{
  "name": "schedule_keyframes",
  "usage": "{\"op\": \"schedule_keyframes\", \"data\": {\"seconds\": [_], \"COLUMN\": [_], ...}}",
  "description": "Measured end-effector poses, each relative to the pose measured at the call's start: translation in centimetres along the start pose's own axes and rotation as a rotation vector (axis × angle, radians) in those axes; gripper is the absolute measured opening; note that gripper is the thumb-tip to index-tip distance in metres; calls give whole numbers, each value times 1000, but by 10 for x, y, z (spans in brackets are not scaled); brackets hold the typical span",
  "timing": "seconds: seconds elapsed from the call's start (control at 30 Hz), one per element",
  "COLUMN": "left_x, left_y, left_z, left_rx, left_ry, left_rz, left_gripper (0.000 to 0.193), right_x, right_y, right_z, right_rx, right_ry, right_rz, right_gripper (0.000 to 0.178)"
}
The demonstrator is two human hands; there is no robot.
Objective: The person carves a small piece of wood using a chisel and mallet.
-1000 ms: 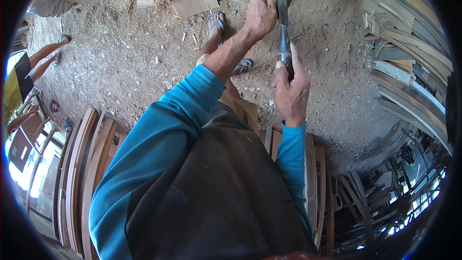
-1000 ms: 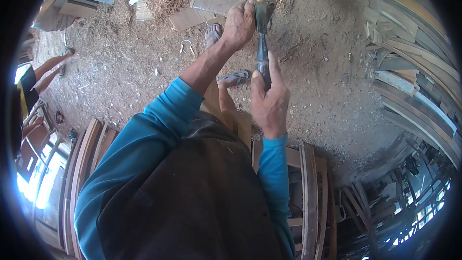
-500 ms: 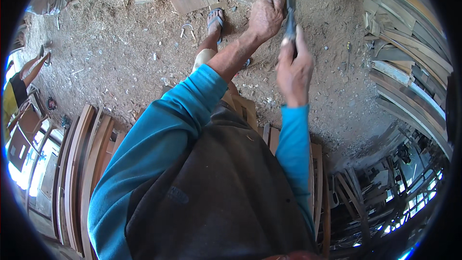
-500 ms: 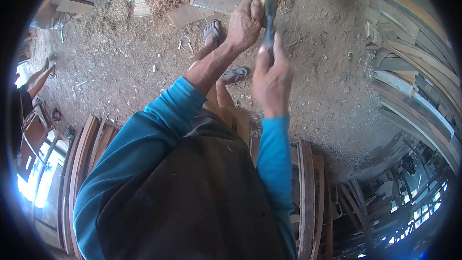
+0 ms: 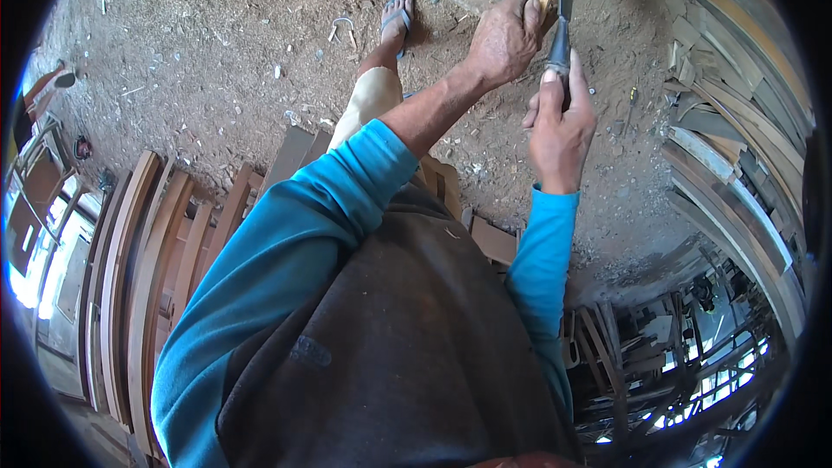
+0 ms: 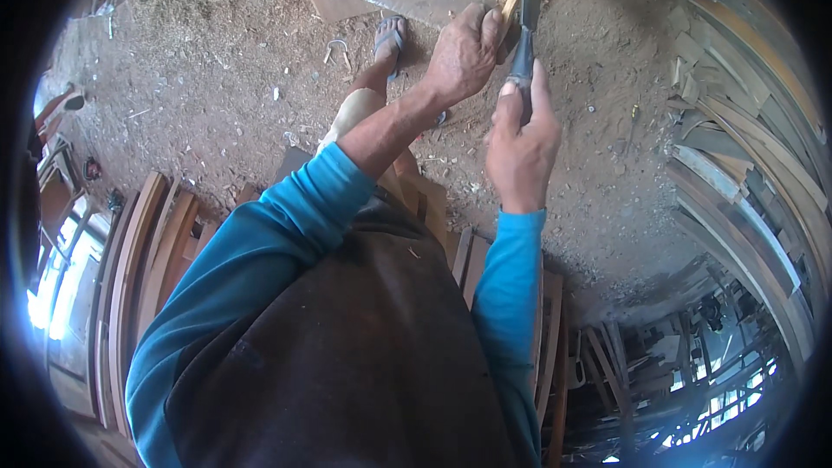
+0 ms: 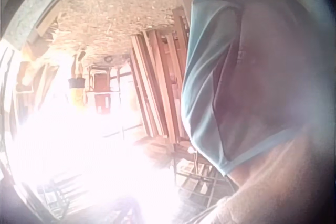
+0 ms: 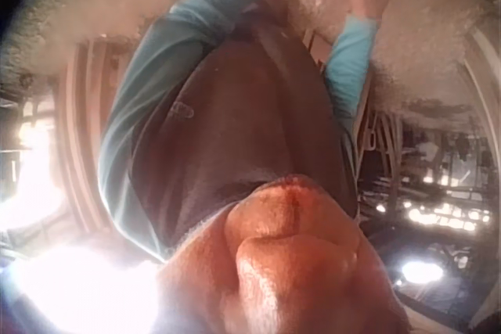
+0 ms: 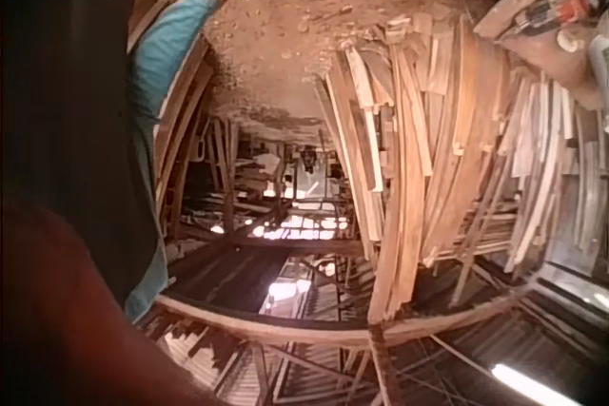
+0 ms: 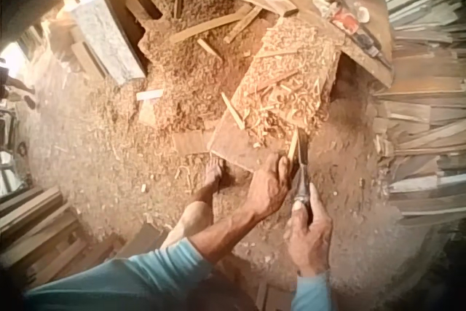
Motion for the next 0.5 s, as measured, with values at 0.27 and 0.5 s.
{"op": "schedule_keyframes", "data": {"seconds": [0.27,0.5], "left_x": [-3,-11], "left_y": [-1,2], "left_z": [3,6], "left_rx": [17,3], "left_ry": [67,-31], "left_rz": [20,51], "left_gripper": [40,36], "right_x": [-25,-8], "right_y": [5,13], "right_z": [-37,-33], "right_rx": [-5,51], "right_ry": [4,-15], "right_rz": [-87,-104], "right_gripper": [55,54]}}
Point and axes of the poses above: each hand's wrist, its own z-axis towards the middle knuckle, its own y-axis out of the back of the hand, x = y × z, the point moved 4 cm from there along z, towards the middle knuckle, and after that the axes turned 14 degrees about -z, right-handed, at the moved point
